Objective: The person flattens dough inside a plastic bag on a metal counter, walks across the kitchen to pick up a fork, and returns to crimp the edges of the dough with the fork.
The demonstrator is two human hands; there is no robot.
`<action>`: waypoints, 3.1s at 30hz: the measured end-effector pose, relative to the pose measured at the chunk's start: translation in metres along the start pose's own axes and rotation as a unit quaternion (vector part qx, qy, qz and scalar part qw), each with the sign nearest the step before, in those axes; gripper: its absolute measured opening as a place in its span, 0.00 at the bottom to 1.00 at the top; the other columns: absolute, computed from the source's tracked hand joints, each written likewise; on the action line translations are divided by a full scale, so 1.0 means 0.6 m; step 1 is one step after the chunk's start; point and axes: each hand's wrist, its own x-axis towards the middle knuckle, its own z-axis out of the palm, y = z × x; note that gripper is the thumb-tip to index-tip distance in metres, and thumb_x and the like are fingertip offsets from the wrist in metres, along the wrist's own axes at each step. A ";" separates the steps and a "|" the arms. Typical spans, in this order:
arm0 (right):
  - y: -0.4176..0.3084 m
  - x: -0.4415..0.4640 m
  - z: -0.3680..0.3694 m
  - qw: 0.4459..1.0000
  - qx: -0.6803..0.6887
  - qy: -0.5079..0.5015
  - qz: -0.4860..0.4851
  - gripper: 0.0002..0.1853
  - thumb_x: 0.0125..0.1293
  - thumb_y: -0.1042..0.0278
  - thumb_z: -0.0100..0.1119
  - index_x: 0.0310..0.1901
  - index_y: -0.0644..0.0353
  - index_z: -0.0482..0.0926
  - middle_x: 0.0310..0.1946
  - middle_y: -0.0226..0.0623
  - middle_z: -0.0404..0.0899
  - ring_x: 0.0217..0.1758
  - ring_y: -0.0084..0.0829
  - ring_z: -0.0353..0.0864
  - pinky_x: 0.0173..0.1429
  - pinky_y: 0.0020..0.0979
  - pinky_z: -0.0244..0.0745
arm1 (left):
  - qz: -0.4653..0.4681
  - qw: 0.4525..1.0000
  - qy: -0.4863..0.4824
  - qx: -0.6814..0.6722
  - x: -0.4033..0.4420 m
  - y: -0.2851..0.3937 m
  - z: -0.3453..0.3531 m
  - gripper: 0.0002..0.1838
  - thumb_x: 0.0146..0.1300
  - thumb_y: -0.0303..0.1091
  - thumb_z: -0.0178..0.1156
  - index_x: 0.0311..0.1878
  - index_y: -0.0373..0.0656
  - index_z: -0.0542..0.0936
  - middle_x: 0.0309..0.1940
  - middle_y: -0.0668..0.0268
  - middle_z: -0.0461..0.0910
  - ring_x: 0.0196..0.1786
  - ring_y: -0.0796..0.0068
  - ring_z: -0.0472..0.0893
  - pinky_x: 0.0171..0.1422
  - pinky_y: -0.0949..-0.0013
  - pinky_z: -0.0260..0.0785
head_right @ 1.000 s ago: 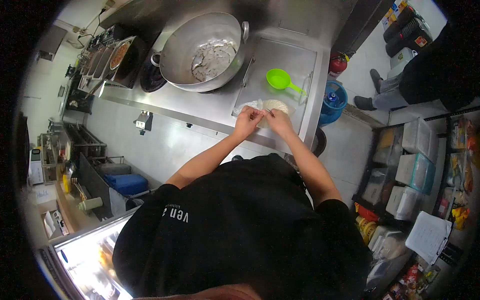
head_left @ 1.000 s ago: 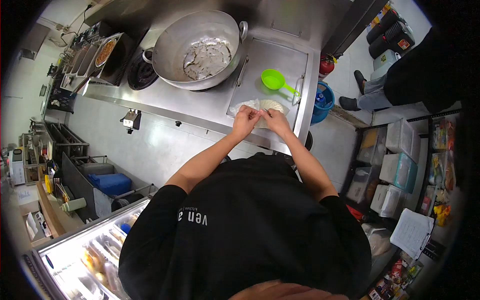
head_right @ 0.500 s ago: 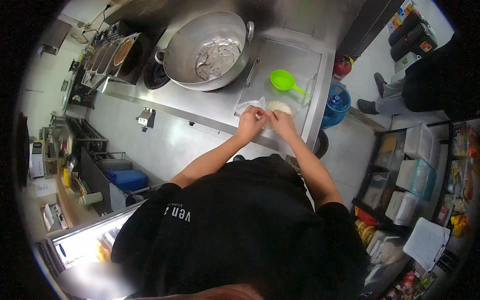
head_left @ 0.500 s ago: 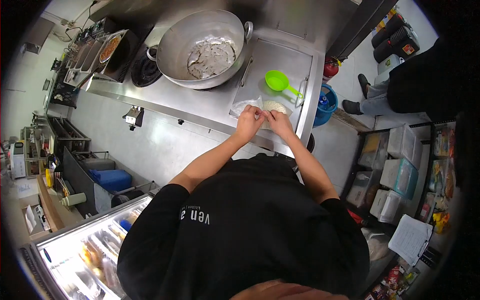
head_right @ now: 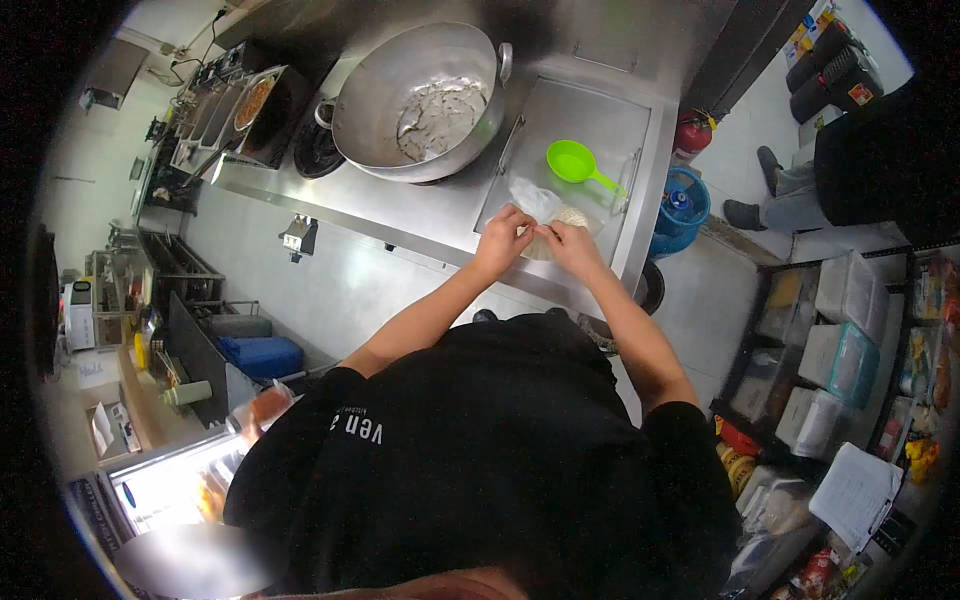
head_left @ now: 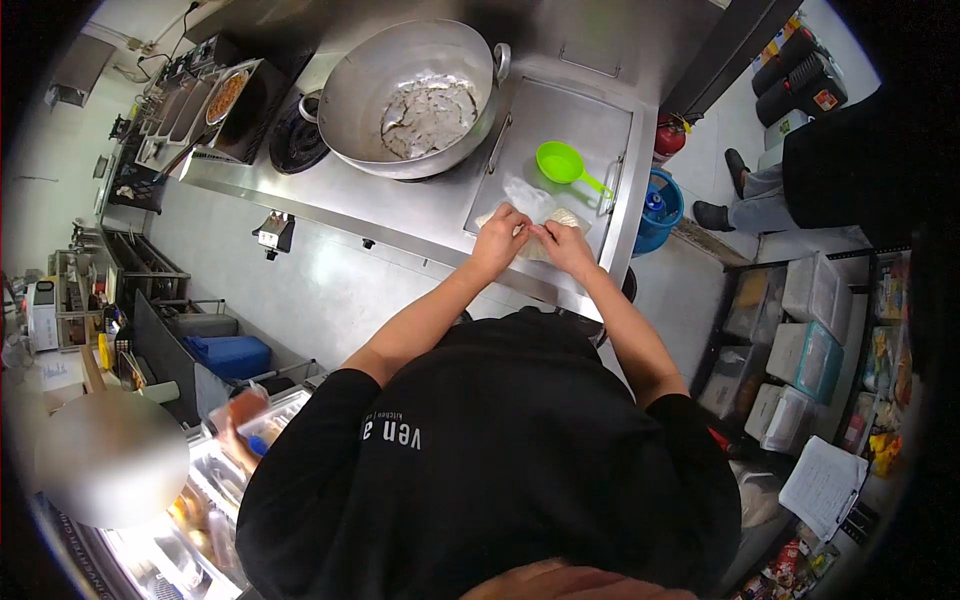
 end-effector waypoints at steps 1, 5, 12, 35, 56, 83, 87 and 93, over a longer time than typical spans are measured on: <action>-0.005 0.000 -0.005 1.000 0.008 -0.016 0.005 0.23 0.66 0.49 0.56 0.30 0.66 0.77 0.24 0.55 0.77 0.30 0.55 0.78 0.34 0.45 0.70 | 0.000 1.000 0.000 0.001 0.001 -0.001 -0.001 0.04 0.55 0.27 0.64 0.34 0.39 0.82 0.33 0.60 0.77 0.27 0.64 0.78 0.34 0.64 0.72; 0.012 0.008 -0.021 0.998 0.002 -0.063 -0.026 0.21 0.67 0.51 0.56 0.30 0.65 0.77 0.24 0.54 0.77 0.29 0.53 0.77 0.34 0.43 0.70 | 0.031 0.999 -0.039 -0.017 0.007 -0.008 -0.002 0.06 0.56 0.27 0.62 0.37 0.39 0.81 0.33 0.61 0.76 0.27 0.64 0.78 0.34 0.65 0.72; 0.054 0.052 -0.027 0.980 0.038 -0.193 -0.036 0.18 0.69 0.54 0.54 0.36 0.64 0.77 0.24 0.45 0.79 0.26 0.38 0.76 0.34 0.37 0.69 | -0.018 0.989 -0.147 -0.029 0.012 0.001 -0.031 0.10 0.59 0.32 0.60 0.44 0.44 0.79 0.39 0.61 0.73 0.41 0.58 0.79 0.45 0.58 0.72; 0.010 -0.005 0.026 0.990 -0.035 -0.046 0.129 0.17 0.70 0.58 0.47 0.39 0.65 0.78 0.25 0.48 0.80 0.31 0.43 0.82 0.40 0.42 0.73 | -0.175 0.977 -0.053 -0.111 -0.025 -0.017 0.011 0.10 0.57 0.31 0.67 0.36 0.33 0.81 0.32 0.59 0.77 0.29 0.69 0.80 0.31 0.67 0.76; -0.001 -0.006 0.023 0.995 -0.034 -0.010 0.092 0.30 0.67 0.40 0.50 0.30 0.67 0.77 0.24 0.56 0.77 0.29 0.50 0.78 0.37 0.44 0.70 | -0.093 0.991 0.004 -0.094 -0.030 0.006 0.001 0.07 0.55 0.27 0.65 0.35 0.36 0.79 0.33 0.56 0.77 0.31 0.63 0.81 0.36 0.65 0.76; 0.060 0.029 0.026 0.996 0.054 -0.068 -0.002 0.25 0.71 0.50 0.51 0.24 0.66 0.75 0.16 0.34 0.70 0.22 0.25 0.66 0.28 0.31 0.62 | -0.102 0.994 0.038 -0.008 -0.043 0.004 0.032 0.10 0.52 0.35 0.63 0.31 0.37 0.78 0.30 0.52 0.78 0.37 0.50 0.79 0.43 0.55 0.71; 0.091 0.037 0.037 0.996 0.059 -0.056 -0.045 0.25 0.71 0.51 0.51 0.25 0.66 0.74 0.16 0.33 0.69 0.21 0.25 0.65 0.27 0.32 0.62 | -0.148 0.987 0.065 -0.007 -0.044 0.032 0.030 0.09 0.53 0.33 0.61 0.30 0.36 0.77 0.29 0.52 0.76 0.36 0.49 0.79 0.42 0.54 0.71; 0.071 0.027 0.020 0.995 0.039 -0.075 -0.050 0.22 0.72 0.56 0.50 0.26 0.66 0.74 0.16 0.34 0.69 0.22 0.25 0.66 0.28 0.32 0.62 | -0.126 0.989 0.077 -0.004 -0.041 0.039 0.036 0.10 0.55 0.33 0.60 0.33 0.36 0.73 0.33 0.52 0.72 0.36 0.47 0.78 0.40 0.52 0.71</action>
